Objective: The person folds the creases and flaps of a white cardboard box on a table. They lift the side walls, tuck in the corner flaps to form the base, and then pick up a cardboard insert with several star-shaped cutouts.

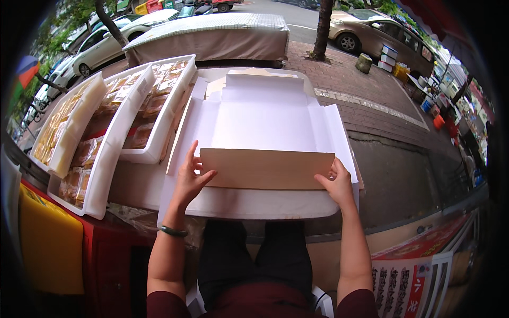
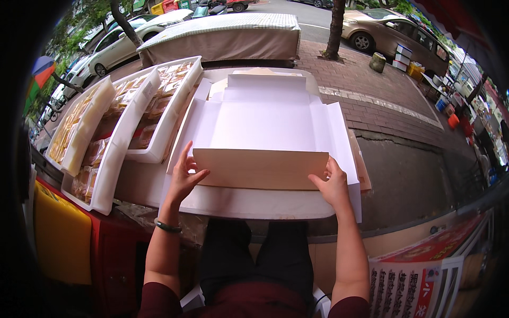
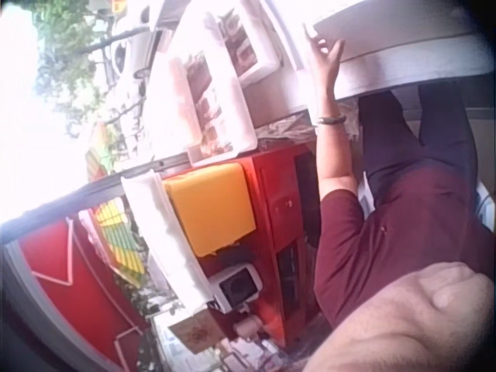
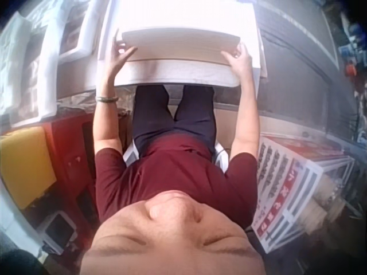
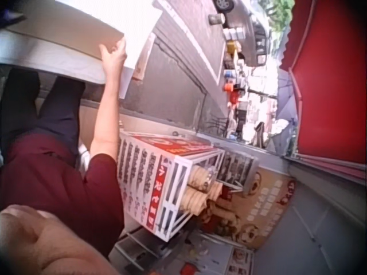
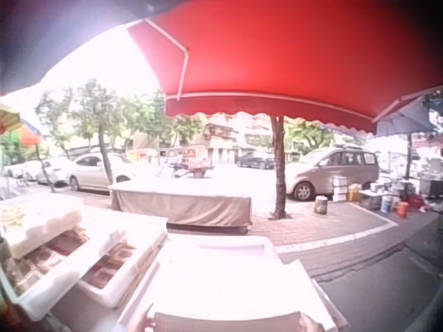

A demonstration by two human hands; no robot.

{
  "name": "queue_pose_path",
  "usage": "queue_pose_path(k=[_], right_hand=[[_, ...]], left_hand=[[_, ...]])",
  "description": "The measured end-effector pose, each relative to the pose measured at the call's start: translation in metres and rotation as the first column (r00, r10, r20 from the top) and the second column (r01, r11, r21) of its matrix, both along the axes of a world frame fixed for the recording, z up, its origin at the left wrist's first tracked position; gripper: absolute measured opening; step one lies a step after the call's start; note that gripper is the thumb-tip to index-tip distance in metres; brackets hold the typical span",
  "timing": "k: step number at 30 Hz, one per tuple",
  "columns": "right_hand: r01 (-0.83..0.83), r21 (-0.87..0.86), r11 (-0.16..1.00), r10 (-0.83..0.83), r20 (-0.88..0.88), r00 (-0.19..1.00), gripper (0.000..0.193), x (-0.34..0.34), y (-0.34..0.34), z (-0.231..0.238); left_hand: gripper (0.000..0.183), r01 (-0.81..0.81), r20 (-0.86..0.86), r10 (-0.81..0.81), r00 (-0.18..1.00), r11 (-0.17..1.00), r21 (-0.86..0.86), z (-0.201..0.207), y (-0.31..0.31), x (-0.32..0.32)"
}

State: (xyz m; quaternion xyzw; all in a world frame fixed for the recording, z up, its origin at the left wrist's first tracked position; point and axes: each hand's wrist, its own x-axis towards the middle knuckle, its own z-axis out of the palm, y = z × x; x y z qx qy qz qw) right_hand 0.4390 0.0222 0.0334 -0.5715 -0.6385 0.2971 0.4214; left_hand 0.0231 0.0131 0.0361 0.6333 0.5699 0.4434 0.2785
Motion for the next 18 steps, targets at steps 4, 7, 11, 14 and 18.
queue_pose_path(k=[4,7,11,14,18], right_hand=[[-0.044,-0.084,0.996,0.039,-0.057,0.998,0.025,0.0,-0.041,0.017],[-0.291,-0.02,0.956,0.291,0.168,0.942,0.031,0.019,-0.076,0.026],[-0.388,-0.1,0.916,0.383,0.499,0.777,0.05,-0.002,-0.111,0.043],[-0.434,-0.193,0.88,0.434,0.701,0.567,0.061,-0.024,-0.129,0.047],[-0.468,-0.228,0.854,0.473,0.714,0.516,0.066,-0.054,-0.144,0.054]], left_hand=[[0.039,0.131,-0.048,-0.131,0.99,0.991,0.009,0.012,-0.035,-0.012],[0.041,0.297,-0.222,-0.306,0.926,0.952,-0.071,0.02,-0.068,-0.019],[0.051,0.273,-0.528,-0.278,0.803,0.958,-0.089,0.035,-0.109,0.005],[0.047,0.233,-0.812,-0.217,0.542,0.967,-0.103,0.029,-0.129,0.034],[0.044,0.274,-0.838,-0.182,0.515,0.961,-0.041,0.016,-0.125,0.053]])
